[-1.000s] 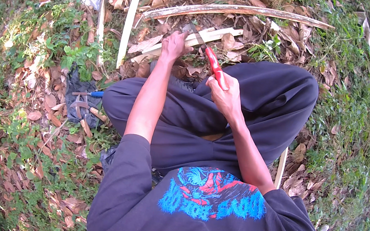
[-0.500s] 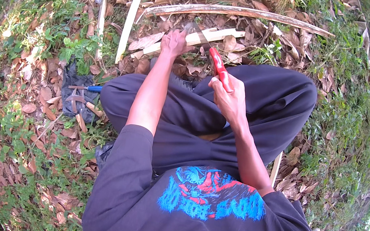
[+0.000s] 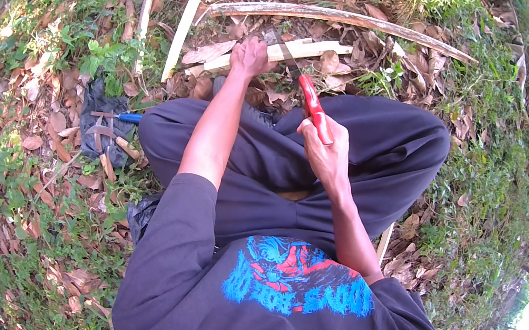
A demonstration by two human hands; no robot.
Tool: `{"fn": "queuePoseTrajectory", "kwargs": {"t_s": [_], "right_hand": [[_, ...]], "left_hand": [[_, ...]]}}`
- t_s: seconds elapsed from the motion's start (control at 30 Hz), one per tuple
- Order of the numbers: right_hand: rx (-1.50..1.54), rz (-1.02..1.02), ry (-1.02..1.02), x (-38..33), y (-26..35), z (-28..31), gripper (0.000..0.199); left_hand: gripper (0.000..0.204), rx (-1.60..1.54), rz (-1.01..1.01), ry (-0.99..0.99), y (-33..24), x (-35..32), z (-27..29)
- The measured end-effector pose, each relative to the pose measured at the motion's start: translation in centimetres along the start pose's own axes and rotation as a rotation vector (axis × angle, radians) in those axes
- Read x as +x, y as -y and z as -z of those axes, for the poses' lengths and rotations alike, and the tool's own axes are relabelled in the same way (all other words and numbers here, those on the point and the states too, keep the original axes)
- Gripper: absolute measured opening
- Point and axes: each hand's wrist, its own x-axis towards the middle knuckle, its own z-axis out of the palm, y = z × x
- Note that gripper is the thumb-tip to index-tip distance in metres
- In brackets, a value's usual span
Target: The person sits on the ground and uses a red-handled knife to split a piece of light-colored wood into smaller strips. They hold the wood with their left hand and strike it with the knife in their right hand, repeating the action to create multiple thin pieces.
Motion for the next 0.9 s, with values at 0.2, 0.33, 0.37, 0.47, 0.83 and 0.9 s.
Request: {"fn": "queuePoseTrajectory", "kwargs": {"t_s": [0.2,0.33,0.37,0.47,0.83,0.9], "right_hand": [[-0.073,0.058,-0.034,-1.0,-0.5,-0.1,0.018],[-0.068,-0.045,-0.05,-1.0,-0.3,0.3,0.02],[-0.056,-0.047,-0.05,-1.1,-0.3,0.3,0.02],[-0.045,-0.023,-0.04,-1.5,-0.3,0.2,0.02],[-0.053,-0.088,-0.005,-2.8,0.6,1.0,0.018],[-0.056,-0.085,0.004,-2.8,0.6,0.8,0.018]], "left_hand": [[0.041,-0.008,0.041,0.13,0.0,0.3,0.4],[0.04,-0.051,0.075,0.189,-1.1,0.9,1.9],[0.04,-0.061,0.09,0.19,-1.2,0.8,2.1],[0.042,-0.049,0.086,0.17,-0.4,0.5,1.0],[0.025,-0.099,0.164,0.132,0.4,0.2,-0.8],[0.028,-0.112,0.176,0.158,0.8,0.1,-1.1]]}}
